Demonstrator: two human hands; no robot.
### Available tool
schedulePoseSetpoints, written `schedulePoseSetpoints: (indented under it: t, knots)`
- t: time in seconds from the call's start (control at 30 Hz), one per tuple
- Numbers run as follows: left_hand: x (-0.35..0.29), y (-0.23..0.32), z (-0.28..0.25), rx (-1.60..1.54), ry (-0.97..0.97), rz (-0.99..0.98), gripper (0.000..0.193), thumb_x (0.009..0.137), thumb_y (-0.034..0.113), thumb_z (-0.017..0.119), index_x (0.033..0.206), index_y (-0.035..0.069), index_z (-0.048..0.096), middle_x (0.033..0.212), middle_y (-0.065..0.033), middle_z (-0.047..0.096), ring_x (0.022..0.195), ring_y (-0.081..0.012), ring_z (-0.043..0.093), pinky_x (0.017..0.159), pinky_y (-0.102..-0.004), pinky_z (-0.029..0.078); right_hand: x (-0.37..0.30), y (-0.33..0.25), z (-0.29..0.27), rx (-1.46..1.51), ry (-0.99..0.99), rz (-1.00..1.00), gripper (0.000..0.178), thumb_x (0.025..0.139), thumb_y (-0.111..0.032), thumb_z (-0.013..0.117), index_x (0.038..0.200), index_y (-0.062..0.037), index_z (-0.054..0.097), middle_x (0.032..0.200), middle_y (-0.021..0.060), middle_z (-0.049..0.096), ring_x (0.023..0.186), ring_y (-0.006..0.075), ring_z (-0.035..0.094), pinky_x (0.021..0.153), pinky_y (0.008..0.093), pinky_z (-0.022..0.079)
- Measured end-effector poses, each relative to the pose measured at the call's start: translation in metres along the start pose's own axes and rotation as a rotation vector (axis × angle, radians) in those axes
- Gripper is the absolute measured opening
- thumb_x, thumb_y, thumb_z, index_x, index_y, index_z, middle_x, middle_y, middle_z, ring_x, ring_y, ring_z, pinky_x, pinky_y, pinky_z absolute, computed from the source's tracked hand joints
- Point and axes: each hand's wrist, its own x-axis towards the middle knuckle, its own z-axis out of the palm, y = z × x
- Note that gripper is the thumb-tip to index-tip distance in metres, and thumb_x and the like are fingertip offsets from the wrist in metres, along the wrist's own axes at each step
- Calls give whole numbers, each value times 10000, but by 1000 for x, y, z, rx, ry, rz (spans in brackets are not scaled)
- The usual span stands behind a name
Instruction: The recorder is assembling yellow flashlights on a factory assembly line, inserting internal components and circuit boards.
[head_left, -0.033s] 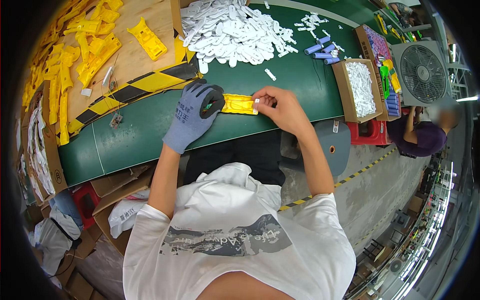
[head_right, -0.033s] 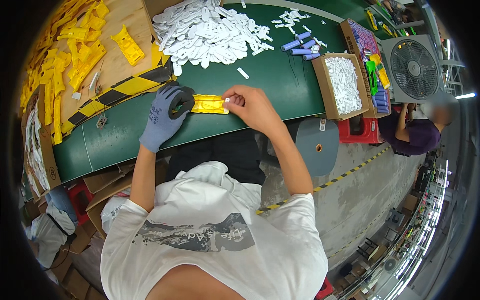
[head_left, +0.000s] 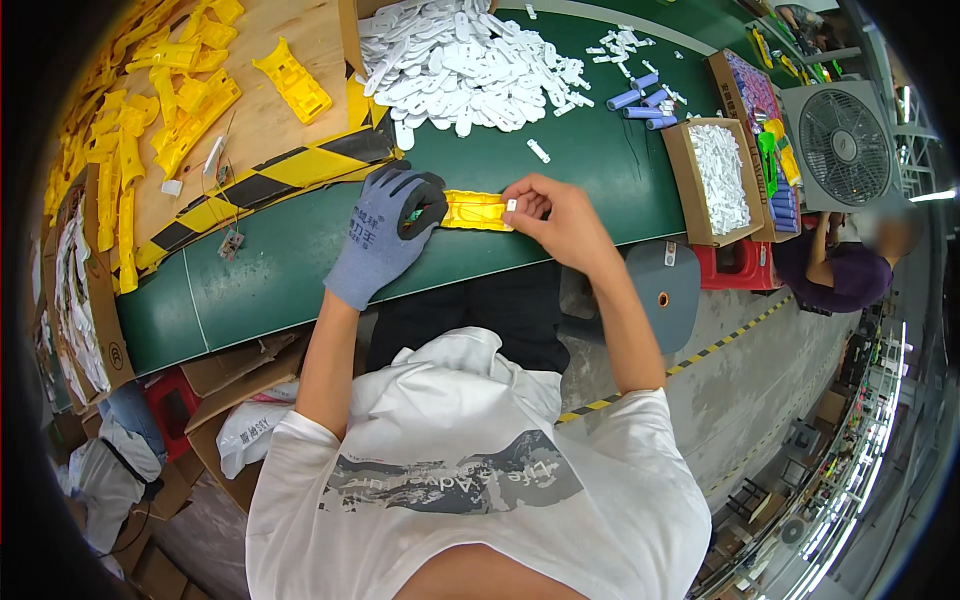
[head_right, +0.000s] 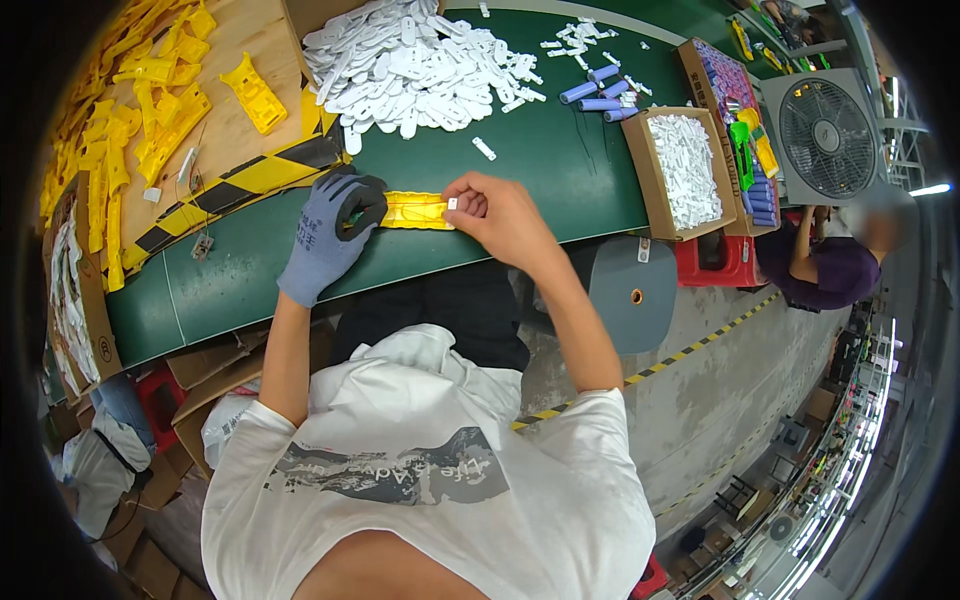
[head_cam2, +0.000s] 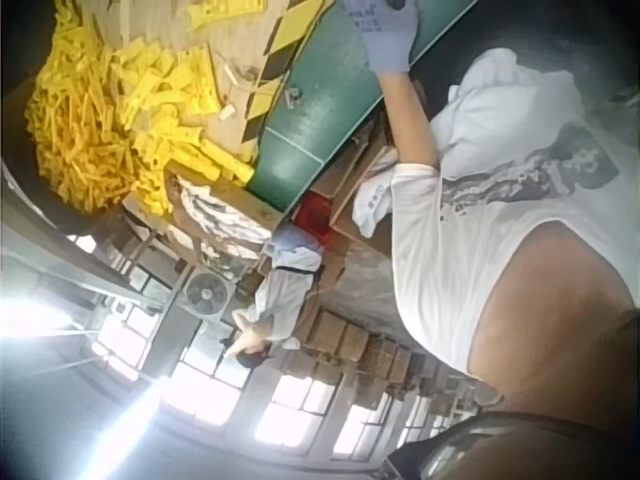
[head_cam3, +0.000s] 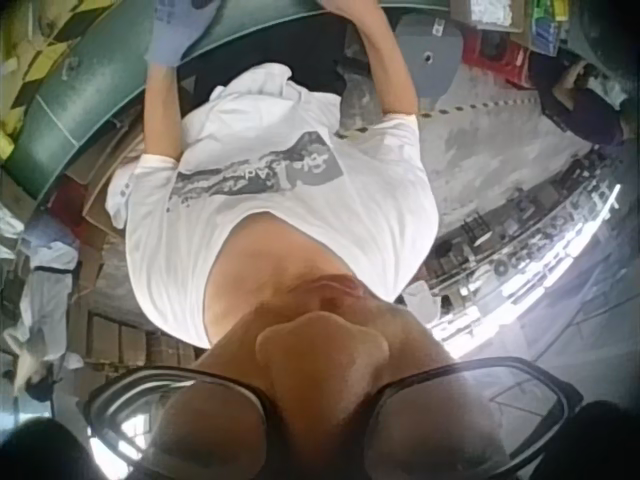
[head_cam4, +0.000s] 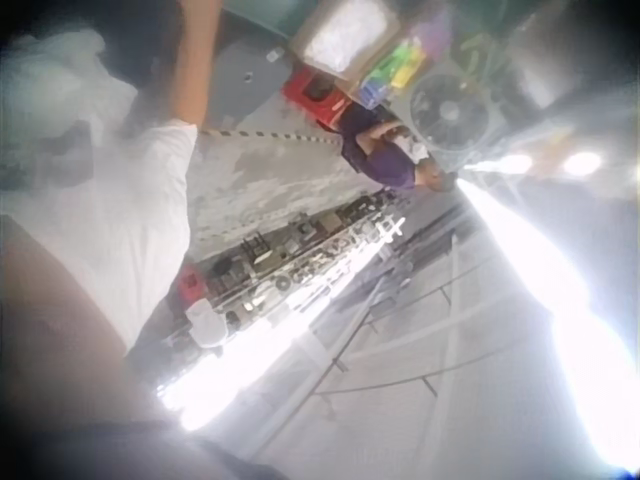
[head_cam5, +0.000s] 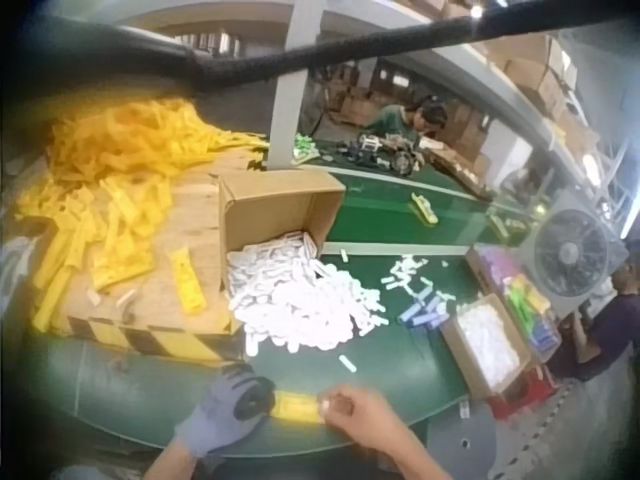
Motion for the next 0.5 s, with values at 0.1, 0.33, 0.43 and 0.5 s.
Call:
schedulePoseSetpoints:
  t: [0.1,0.33,0.43,0.5]
  knots:
    - [-3,0,2,20,-8,-12,224,740,108,705,937,71,604,1038,-116,629,1023,-338,555,965,-432,414,-6,-3,12,122,126,117,286,784,-61,696,1057,-23,620,681,19,597,601,99,543,577,254,445]
    - [0,3,-10,-12,20,37,118,770,101,682,864,82,613,997,-78,660,956,-292,593,1019,-437,392,26,5,-5,-24,-187,146,232,785,-45,705,1005,6,653,675,-28,549,591,42,478,546,217,393]
    - [-2,6,-7,-34,57,5,111,774,103,679,855,81,608,1002,-74,655,960,-288,589,1027,-446,379,35,5,-12,-14,-265,96,226,799,-74,701,1013,-8,671,696,-24,574,612,47,508,565,223,411]
    - [-2,7,-4,-43,75,13,116,768,86,679,859,74,608,1003,-84,653,963,-293,588,1016,-435,384,46,6,-24,29,-136,22,225,809,-88,694,1022,-16,676,708,-22,583,626,50,519,577,221,420]
